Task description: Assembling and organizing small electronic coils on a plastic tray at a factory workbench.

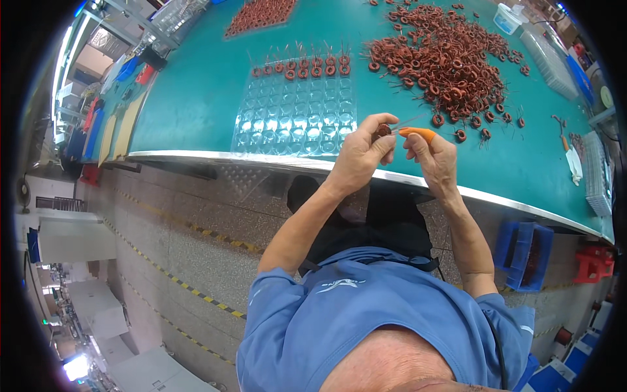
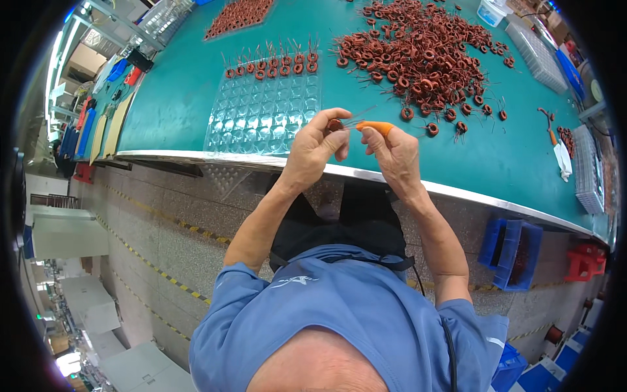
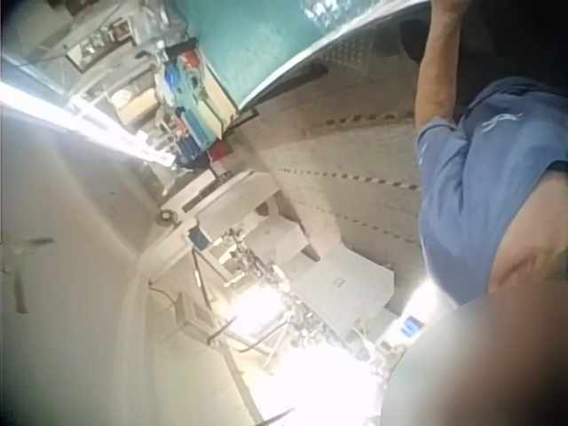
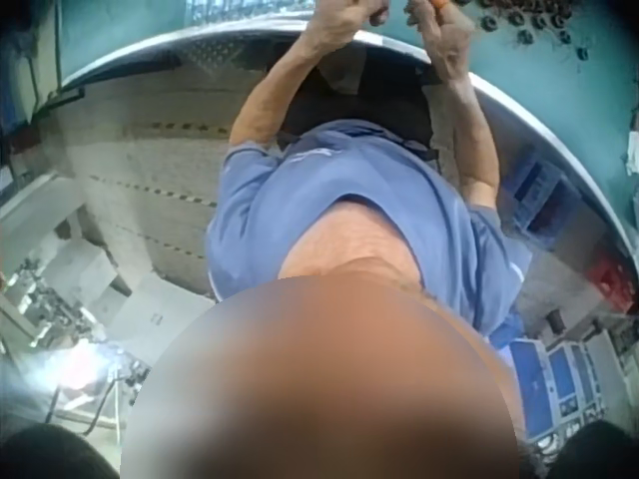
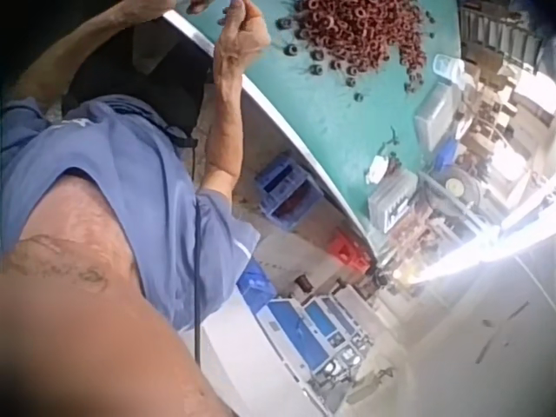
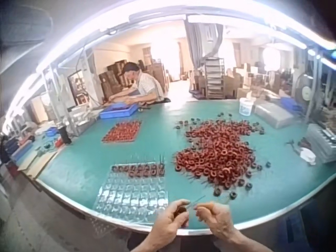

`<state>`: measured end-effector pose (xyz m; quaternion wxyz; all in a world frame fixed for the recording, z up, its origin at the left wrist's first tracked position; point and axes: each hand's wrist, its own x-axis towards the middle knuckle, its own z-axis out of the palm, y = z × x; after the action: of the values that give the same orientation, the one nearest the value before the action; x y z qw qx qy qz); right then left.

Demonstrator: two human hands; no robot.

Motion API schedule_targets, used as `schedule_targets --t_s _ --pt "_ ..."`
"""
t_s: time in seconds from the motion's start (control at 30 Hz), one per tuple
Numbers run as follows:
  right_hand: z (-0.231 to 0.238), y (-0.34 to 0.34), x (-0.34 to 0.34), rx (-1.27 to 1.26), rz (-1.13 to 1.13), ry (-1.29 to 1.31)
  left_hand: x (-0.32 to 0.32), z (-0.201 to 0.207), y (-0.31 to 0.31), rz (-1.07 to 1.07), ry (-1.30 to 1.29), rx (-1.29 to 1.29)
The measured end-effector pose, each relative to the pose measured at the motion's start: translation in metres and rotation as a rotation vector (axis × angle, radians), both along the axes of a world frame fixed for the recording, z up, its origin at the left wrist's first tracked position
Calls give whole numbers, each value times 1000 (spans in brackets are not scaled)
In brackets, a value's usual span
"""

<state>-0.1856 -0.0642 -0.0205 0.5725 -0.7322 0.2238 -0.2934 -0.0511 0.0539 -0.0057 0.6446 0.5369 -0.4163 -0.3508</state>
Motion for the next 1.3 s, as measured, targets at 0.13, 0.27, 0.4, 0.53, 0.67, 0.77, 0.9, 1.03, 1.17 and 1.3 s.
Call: schedule_targets --t_s 0.13,0.27,0.4,0.53,0.67,0.77,0.9,1.03,1.17,1.3 --pt "-1 10 1 -544 -109 -110 -2 -11 -7 126 -325 6" --pt "0 3 -2 218 -123 -111 -8 -17 -4 203 -458 -46" --pt "-8 1 1 341 -92 -99 -9 -9 4 58 -127 39" --pt "-1 4 5 300 -122 -190 15 -18 11 -186 125 75" --pt "-16 -6 3 432 40 -130 13 -27 10 -356 270 211" --pt "-20 -7 5 581 29 -104 6 -23 10 -214 -111 150" --pt "-13 6 7 605 48 -229 0 -24 12 -147 -52 98" --pt "-15 11 1 404 19 -159 -10 -27 13 -74 110 39" --pt "-15 25 -3 45 -138 -194 -29 -28 14 49 131 -21" --pt "-1 26 -1 222 -131 -293 -37 -14 20 106 -52 -27"
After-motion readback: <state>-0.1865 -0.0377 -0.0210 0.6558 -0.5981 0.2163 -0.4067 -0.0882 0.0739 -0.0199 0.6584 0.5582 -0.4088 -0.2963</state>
